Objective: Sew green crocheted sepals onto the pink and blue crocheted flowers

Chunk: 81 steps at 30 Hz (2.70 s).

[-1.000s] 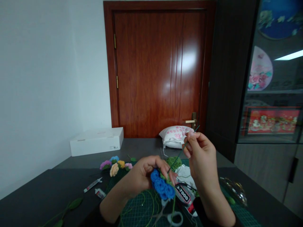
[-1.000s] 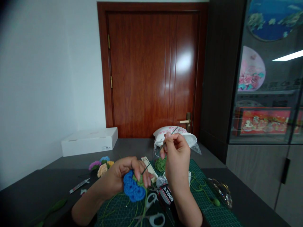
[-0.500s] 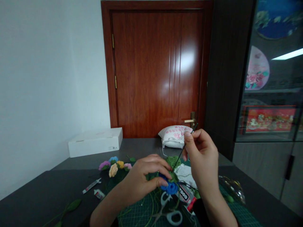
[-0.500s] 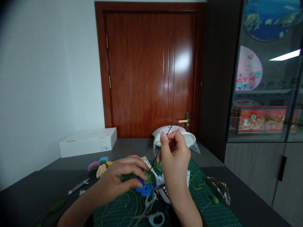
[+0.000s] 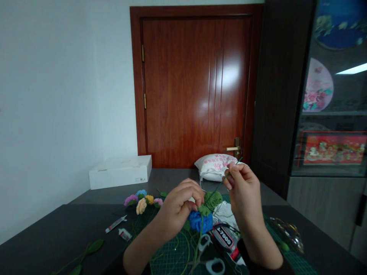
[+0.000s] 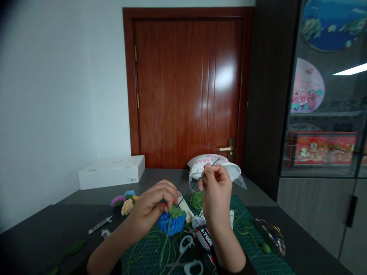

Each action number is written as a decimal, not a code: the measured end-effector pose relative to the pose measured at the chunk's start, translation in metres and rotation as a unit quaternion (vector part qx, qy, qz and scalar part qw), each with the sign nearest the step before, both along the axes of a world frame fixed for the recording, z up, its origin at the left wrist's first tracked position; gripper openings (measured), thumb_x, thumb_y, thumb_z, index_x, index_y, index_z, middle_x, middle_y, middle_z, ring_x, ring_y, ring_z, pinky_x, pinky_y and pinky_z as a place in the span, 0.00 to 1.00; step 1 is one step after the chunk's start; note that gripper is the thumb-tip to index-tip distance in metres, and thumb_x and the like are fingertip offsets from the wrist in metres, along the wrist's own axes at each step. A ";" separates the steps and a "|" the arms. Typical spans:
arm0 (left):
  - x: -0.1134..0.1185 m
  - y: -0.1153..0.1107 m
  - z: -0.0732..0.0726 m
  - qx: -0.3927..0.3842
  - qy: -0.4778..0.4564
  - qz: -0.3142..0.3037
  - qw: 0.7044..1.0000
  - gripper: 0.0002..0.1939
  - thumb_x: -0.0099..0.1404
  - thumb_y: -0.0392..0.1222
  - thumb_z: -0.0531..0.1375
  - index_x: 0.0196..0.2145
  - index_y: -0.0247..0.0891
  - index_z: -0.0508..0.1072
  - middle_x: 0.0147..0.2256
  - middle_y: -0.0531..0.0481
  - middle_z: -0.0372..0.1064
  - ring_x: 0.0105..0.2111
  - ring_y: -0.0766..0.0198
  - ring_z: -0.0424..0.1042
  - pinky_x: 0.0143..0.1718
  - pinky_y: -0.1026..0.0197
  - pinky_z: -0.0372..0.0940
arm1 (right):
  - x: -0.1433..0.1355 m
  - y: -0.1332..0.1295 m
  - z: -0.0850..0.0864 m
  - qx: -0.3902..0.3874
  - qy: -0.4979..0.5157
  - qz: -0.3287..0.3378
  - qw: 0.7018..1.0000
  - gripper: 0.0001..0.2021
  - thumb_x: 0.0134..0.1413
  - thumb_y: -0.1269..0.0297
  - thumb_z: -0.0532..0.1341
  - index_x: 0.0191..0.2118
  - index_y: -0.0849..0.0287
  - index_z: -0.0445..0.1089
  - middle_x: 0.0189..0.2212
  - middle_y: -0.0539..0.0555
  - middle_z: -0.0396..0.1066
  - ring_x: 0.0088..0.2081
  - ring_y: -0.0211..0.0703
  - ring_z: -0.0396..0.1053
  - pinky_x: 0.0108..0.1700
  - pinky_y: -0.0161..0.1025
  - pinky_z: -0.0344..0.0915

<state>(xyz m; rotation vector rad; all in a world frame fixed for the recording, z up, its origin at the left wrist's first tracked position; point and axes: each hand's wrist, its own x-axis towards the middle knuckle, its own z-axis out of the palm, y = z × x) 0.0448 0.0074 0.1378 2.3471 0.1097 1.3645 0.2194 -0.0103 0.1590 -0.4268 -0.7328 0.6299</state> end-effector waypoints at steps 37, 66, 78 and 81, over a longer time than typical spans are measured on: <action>-0.062 -0.004 -0.108 0.025 0.023 0.230 0.973 0.24 0.55 0.21 0.53 0.43 0.41 0.77 0.44 0.46 0.78 0.47 0.56 0.75 0.53 0.46 0.68 | -0.052 -0.021 -0.145 -0.208 -0.312 0.248 0.893 0.23 0.42 0.49 0.72 0.40 0.57 0.71 0.38 0.55 0.75 0.31 0.41 0.73 0.19 0.31 0.66; -0.114 0.049 -0.121 -0.254 -0.049 0.109 0.960 0.15 0.52 0.29 0.66 0.37 0.35 0.70 0.43 0.41 0.77 0.46 0.55 0.75 0.48 0.52 0.67 | -0.061 0.010 -0.171 -0.216 -0.644 0.159 0.717 0.04 0.55 0.70 0.64 0.37 0.57 0.75 0.33 0.53 0.75 0.36 0.43 0.72 0.40 0.38 0.65; -0.111 0.038 -0.121 -0.327 -0.034 0.062 0.942 0.15 0.54 0.31 0.66 0.40 0.36 0.72 0.41 0.46 0.71 0.41 0.58 0.73 0.42 0.55 0.70 | -0.062 0.023 -0.163 -0.208 -0.739 0.047 0.640 0.04 0.56 0.72 0.61 0.33 0.59 0.73 0.29 0.55 0.76 0.32 0.47 0.72 0.36 0.39 0.62; -0.108 0.035 -0.121 -0.337 -0.005 0.057 0.940 0.09 0.57 0.33 0.63 0.38 0.35 0.75 0.40 0.45 0.69 0.37 0.59 0.72 0.38 0.55 0.70 | -0.041 0.020 -0.152 -0.202 -0.715 0.035 0.668 0.05 0.56 0.73 0.59 0.33 0.59 0.71 0.25 0.53 0.74 0.27 0.44 0.71 0.30 0.36 0.62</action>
